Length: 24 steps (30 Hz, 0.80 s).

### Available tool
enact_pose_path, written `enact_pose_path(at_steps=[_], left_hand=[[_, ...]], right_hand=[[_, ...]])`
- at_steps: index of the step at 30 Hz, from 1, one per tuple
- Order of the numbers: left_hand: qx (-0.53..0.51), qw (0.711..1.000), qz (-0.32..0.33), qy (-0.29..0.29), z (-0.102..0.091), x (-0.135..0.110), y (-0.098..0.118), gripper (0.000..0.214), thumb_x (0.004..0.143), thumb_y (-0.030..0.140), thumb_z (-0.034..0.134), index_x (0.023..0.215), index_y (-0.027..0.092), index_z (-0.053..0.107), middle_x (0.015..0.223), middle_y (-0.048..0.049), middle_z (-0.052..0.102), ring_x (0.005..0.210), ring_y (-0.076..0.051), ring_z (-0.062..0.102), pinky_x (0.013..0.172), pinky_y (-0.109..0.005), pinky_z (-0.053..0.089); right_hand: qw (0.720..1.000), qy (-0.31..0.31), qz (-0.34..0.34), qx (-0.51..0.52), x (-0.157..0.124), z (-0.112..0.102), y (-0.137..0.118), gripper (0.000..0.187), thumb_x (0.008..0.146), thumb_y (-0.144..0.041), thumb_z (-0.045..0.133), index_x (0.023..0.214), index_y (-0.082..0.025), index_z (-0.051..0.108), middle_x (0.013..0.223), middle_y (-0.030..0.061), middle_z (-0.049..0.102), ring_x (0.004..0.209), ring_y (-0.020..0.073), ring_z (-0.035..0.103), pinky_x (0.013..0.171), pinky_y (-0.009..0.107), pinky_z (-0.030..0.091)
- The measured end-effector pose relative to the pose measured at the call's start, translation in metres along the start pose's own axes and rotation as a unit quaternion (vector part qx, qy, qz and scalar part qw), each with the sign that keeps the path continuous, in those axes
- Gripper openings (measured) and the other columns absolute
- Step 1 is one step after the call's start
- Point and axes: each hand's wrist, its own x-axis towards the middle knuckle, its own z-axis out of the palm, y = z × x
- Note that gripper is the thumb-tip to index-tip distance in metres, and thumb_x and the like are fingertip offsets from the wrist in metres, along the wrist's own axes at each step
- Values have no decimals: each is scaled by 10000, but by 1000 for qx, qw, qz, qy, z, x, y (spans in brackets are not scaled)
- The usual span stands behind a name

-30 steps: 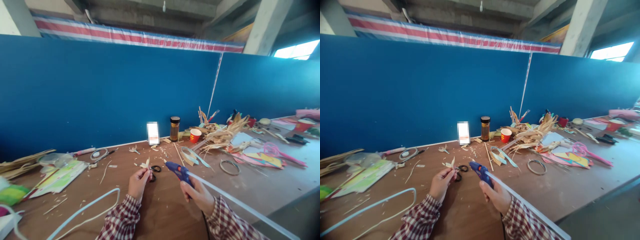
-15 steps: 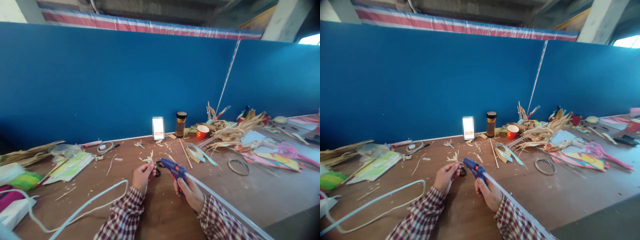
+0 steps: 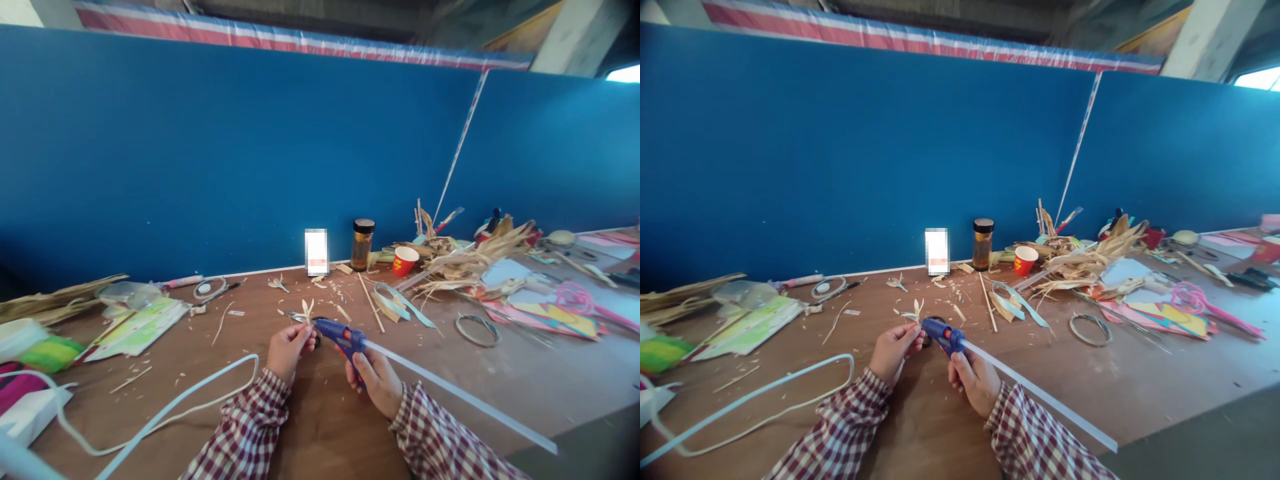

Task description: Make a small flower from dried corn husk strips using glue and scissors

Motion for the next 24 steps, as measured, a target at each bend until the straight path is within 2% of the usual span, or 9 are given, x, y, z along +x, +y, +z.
enact_pose_path(at_steps=[7,24], left_hand=[[42,999,14,-30,1,-1,0,292,560,356,697,718,114,657,629,-35,640,514,-92,550,529,-214,475],[13,999,6,-46,4,-7,4,266,586,331,684,705,98,641,616,-26,617,504,-73,519,516,-201,445]], right_hand=[[1000,11,1,-4,1,-1,-3,426,825,-487,340,938,-118,520,554,-22,459,436,88,427,406,203,349],[999,25,-17,-34,1,-2,-10,383,843,-475,303,867,-148,500,537,-28,458,436,91,436,400,200,358]])
